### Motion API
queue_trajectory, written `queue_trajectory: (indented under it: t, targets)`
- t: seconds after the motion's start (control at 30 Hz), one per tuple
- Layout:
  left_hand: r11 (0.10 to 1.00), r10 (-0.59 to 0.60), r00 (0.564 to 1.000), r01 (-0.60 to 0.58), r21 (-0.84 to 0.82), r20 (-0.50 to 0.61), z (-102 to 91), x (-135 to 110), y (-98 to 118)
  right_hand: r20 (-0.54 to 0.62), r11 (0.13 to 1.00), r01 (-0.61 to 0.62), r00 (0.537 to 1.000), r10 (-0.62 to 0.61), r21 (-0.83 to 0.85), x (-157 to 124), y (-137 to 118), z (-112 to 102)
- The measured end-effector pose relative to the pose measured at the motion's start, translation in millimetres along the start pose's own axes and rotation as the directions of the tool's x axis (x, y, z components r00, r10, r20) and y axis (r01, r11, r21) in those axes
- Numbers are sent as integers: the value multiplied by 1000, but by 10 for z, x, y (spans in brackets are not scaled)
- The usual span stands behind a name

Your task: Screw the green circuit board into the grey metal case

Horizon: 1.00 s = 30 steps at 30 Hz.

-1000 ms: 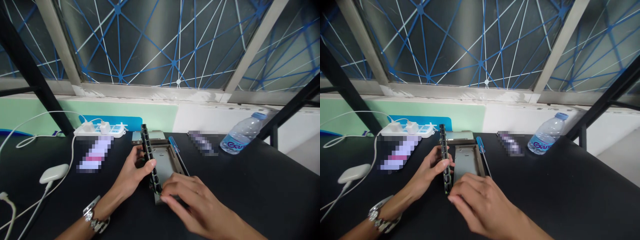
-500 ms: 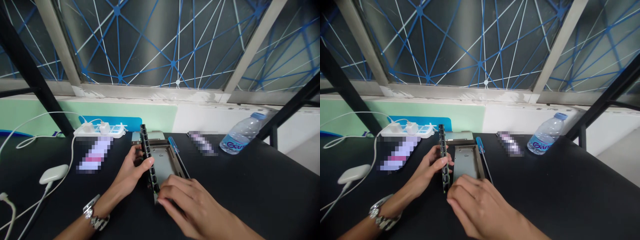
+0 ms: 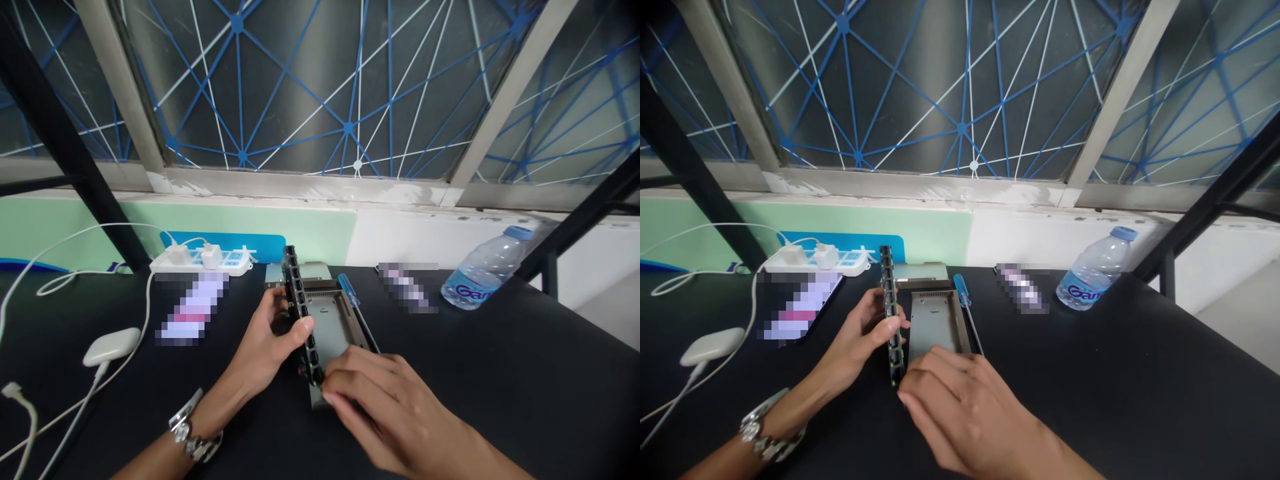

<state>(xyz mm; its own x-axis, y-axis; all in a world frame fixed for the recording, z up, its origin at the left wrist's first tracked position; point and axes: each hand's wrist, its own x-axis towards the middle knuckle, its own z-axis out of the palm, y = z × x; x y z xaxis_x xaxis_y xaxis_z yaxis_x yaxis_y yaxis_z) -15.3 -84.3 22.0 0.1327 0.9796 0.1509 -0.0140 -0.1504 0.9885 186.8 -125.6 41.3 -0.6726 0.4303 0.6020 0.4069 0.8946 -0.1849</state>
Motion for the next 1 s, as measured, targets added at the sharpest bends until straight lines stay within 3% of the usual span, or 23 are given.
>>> queue_trajectory:
  t: [0.3, 0.6, 0.7, 0.77, 0.83, 1.0]
  targets:
    - [961, 167, 981, -139, 240, -99, 15, 12, 6, 93, 999, -32, 995, 34, -23, -10, 96, 84]
    - [965, 165, 978, -134, 225, -128, 23, 18, 4, 90, 998, -42, 995, 46, -45, -16, 98, 90]
    - [961, 169, 976, -133, 244, -135, 46, 11, 13, 20, 983, -180, 984, 180, 23, -24, 111, 126]
    - [952, 185, 975, -147, 269, -123, 75, -10, 11, -35, 936, -332, 940, 338, 117, -36, 133, 164]
    - [933, 207, 974, -166, 320, -96, 99, -34, -3, -14, 871, -447, 888, 459, 205, -41, 162, 195]
    - [780, 300, 954, -242, 577, -5, 61, -31, -47, 84, 786, -522, 846, 527, 332, 4, 217, 174]
